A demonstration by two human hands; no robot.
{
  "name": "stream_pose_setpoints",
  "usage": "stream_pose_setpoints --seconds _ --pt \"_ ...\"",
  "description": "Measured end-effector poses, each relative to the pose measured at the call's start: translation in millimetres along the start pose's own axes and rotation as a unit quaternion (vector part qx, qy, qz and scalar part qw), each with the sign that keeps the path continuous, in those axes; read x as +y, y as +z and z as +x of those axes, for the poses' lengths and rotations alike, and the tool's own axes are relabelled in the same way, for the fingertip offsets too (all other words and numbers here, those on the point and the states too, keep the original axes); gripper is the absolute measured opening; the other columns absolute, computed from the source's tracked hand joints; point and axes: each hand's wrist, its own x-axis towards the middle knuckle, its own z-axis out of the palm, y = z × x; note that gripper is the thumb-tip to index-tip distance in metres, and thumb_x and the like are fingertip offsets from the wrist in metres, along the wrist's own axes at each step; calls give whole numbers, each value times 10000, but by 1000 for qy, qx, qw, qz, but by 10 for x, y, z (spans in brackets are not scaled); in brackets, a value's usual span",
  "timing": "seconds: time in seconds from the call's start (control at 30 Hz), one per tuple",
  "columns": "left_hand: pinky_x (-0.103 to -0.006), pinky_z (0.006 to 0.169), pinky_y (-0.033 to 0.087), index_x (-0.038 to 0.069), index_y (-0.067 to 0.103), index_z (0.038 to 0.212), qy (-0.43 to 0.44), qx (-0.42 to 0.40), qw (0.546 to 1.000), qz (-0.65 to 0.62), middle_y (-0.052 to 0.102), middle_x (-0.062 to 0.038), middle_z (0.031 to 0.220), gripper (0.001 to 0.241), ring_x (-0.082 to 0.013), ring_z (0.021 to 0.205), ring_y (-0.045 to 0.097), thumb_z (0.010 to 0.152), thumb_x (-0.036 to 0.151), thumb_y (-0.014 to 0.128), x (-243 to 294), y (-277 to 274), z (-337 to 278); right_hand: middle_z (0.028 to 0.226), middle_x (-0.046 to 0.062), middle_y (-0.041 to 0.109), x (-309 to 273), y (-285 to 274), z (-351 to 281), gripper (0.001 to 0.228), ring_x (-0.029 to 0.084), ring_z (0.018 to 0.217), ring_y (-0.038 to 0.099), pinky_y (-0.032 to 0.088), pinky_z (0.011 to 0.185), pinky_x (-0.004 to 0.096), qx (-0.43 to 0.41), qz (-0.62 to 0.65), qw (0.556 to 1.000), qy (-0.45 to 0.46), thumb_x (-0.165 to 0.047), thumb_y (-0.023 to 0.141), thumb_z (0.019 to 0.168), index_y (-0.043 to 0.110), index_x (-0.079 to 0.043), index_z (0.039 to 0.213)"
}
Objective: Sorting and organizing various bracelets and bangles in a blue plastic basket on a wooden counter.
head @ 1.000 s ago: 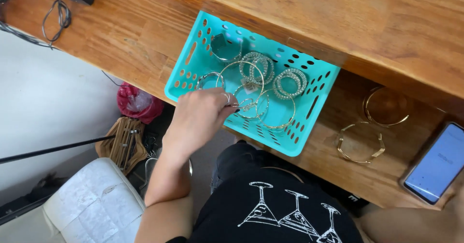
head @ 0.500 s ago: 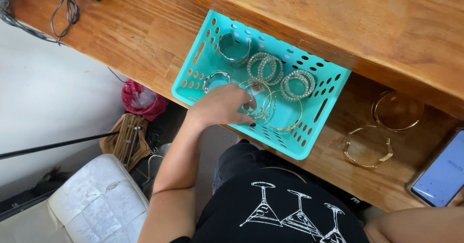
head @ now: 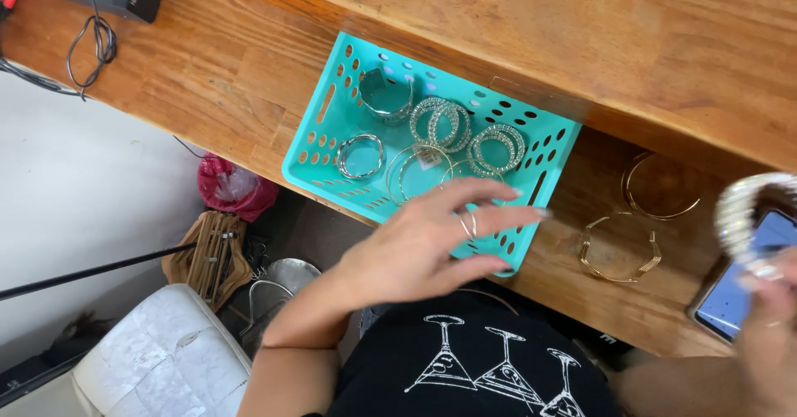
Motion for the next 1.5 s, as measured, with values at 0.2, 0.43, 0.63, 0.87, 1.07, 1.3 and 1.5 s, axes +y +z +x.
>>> stream_pose_setpoints --seconds 0.2,0.43,0.63,0.87,1.07,1.3,1.5 --pt "-494 1258 488 202 544 1322 51 -58 997 4 359 -254 1657 251 -425 1517 532 1098 294 611 252 118 121 973 141 724 -1870 467 858 170 315 874 696 554 828 391 -75 25 990 -116 -95 777 842 722 53 904" --pt "-486 972 557 129 648 1132 1 -124 992 -3 479 -213 1528 230 -409 1283 641 974 294 670 80 103 150 916 139 718 -1932 609 912 135 294 832 687 569 767 352 -56 83 993 -59 -92 765 829 707 30 825" --pt "-448 1126 510 55 696 1029 5 -32 999 18 552 -257 1437 105 -399 1296 640 949 112 734 -169 63 268 1219 309 687 -1310 443 467 600 403 1049 723 607 955 466 -21 17 995 -97 -403 735 805 684 72 1168" --pt "-466 989 510 126 811 920 -46 -102 977 179 679 -222 1241 77 -348 1171 672 848 152 823 -1239 135 583 1093 130 756 -938 388 -90 436 244 899 706 560 948 377 -118 -94 988 17 -292 756 886 724 -5 1213" --pt "-456 430 575 103 706 780 10 -231 900 370 594 -205 1287 267 -363 605 731 660 -135 685 -1542 424 829 1315 127 691 -518 726 -368 509 244 1170 682 583 1003 389 -134 -114 982 70 -372 720 896 703 -33 1276" --pt "-325 605 526 131 786 811 179 -103 855 476 701 -80 776 153 -243 675 689 757 -9 816 -698 269 805 1021 45 697 -455 888 -335 200 355 935 720 606 785 491 -140 -187 956 179 -209 763 900 745 -142 1088" --pt "-386 594 467 47 650 1061 236 -86 915 316 627 -89 976 179 -265 790 582 891 16 698 128 450 473 1005 67 691 -822 564 -194 104 255 892 638 518 822 386 -116 -161 976 95 -133 700 985 713 -57 1053"
